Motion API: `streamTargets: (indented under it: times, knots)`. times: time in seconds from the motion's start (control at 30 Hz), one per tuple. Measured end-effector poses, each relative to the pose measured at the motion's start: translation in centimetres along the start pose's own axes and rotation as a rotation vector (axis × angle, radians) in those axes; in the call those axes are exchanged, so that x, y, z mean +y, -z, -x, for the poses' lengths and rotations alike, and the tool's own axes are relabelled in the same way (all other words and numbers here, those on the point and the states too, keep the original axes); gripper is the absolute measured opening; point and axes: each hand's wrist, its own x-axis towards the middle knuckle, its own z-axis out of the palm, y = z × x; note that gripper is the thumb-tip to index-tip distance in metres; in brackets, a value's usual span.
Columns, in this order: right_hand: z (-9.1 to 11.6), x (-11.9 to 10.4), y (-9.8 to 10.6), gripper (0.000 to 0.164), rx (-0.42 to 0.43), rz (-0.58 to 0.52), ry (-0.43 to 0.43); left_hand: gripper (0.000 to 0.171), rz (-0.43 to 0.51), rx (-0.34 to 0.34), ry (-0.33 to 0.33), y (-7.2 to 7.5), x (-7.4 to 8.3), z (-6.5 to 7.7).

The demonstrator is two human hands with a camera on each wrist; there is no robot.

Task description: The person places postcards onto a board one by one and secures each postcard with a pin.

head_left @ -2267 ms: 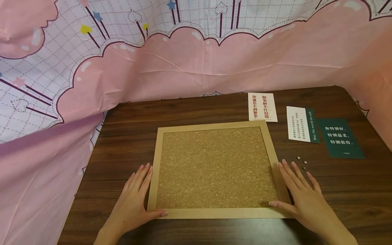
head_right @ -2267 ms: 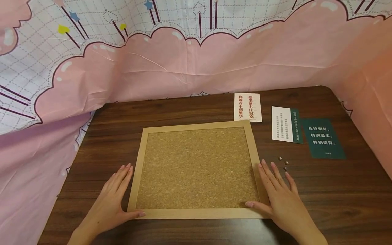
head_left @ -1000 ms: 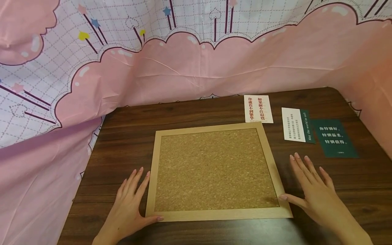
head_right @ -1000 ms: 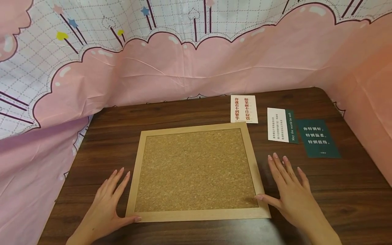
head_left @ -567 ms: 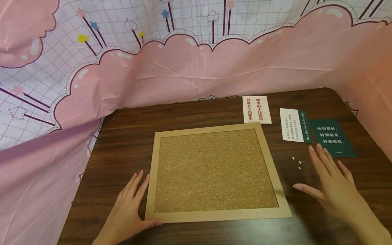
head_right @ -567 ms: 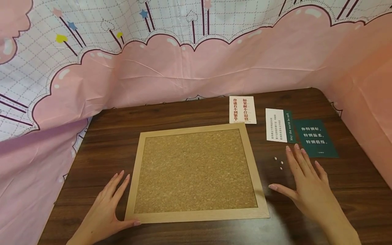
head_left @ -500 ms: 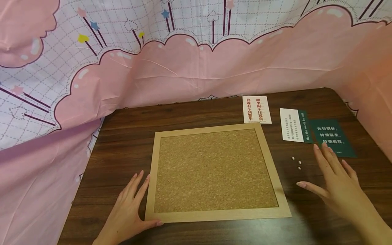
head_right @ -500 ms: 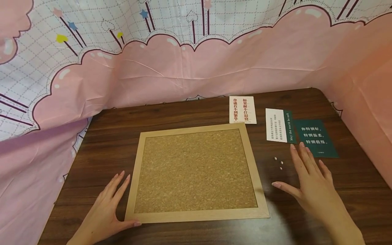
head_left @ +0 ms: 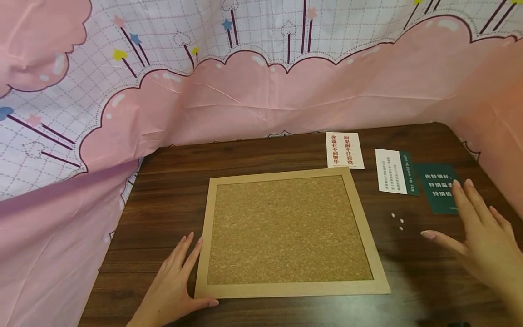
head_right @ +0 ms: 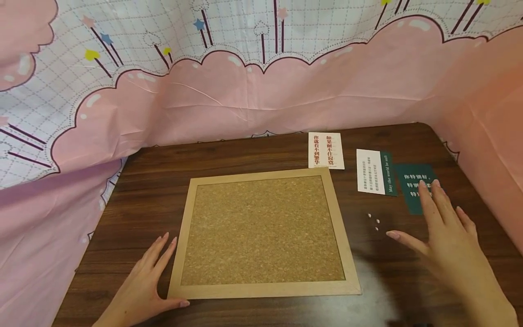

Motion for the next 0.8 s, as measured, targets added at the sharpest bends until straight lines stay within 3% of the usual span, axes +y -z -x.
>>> streamTargets:
  times: [0.17, 0.4, 0.6, 0.8]
  knots:
    - [-0.7, 0.3, 0.7, 0.105, 0.113, -0.008, 0.034, 0.133, -0.01, -0.007, -0.02, -0.2, -0.1, 0.2]
    - [-2.7, 0.6, 1.2, 0.115, 0.376, -0.112, 0.194, 0.131, -0.007, -0.019, -0.016, -0.2, 0.0, 0.3]
    - [-4.0, 0.3, 2.0, 0.115, 0.426, -0.145, 0.235, 0.129, -0.004, -0.064, 0.029, -0.3, 0.1, 0.6]
    - [-4.8, -0.3, 2.9, 0.11, 0.475, -0.096, 0.239, 0.128, 0.003, -0.072, 0.028, -0.4, 0.0, 0.9]
